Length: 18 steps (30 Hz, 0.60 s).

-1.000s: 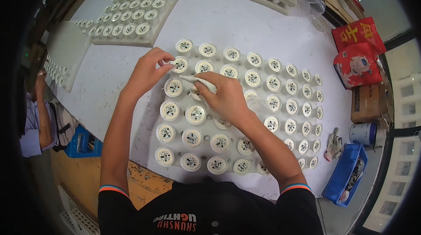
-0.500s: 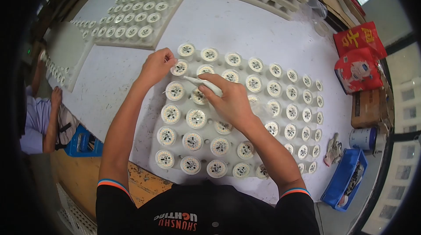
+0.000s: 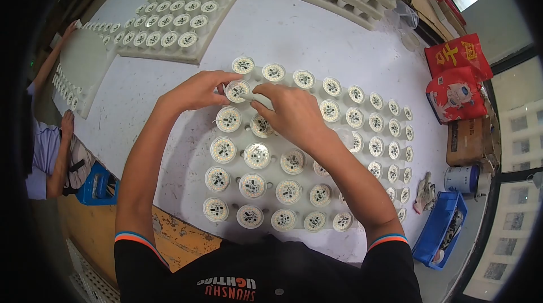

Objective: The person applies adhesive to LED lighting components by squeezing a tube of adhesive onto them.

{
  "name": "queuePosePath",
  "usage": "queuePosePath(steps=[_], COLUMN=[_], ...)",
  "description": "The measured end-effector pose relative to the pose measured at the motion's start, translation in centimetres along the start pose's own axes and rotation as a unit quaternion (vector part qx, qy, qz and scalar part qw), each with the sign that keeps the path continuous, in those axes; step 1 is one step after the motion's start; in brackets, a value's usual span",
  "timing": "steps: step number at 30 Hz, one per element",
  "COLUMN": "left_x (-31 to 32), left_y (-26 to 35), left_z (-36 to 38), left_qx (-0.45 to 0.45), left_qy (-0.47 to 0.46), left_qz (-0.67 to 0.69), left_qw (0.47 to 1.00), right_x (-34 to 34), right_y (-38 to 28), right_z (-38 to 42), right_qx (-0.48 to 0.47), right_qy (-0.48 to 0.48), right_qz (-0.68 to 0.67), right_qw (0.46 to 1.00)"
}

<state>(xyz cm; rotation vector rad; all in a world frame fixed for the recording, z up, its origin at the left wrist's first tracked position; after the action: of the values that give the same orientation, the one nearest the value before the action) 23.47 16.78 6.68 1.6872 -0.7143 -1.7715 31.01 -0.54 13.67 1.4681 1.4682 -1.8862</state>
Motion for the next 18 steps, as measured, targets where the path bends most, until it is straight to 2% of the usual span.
queuePosePath(steps=[3, 9, 18], left_x=[-0.2, -0.4, 0.0], left_y=[0.4, 1.4, 1.5], left_z=[-0.3, -0.6, -0.5], left_qx=[-0.003, -0.019, -0.026], left_qy=[-0.025, 0.050, 0.065], left_qz=[0.005, -0.089, -0.053], left_qw=[1.000, 0.995, 0.996], right_x=[0.9, 1.6, 3.2], right_y=[0.4, 0.7, 0.8], right_z=[-0.3, -0.7, -1.6], right_qx=[0.005, -0.019, -0.023], right_qy=[-0.002, 0.022, 0.011], right_qz=[0.033, 0.065, 0.085], right_qw=[0.999, 0.997, 0.996])
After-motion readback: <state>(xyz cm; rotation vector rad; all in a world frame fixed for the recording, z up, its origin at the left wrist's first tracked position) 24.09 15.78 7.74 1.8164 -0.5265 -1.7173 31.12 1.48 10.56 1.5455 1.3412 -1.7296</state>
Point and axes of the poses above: each hand's wrist, its own z-axis away from the middle knuckle, its own x-axis out of the palm, y = z × x, the point moved 6 cm from there along -z, towards the middle knuckle, and after that the axes turned 9 degrees about x, right-handed, at the moved point
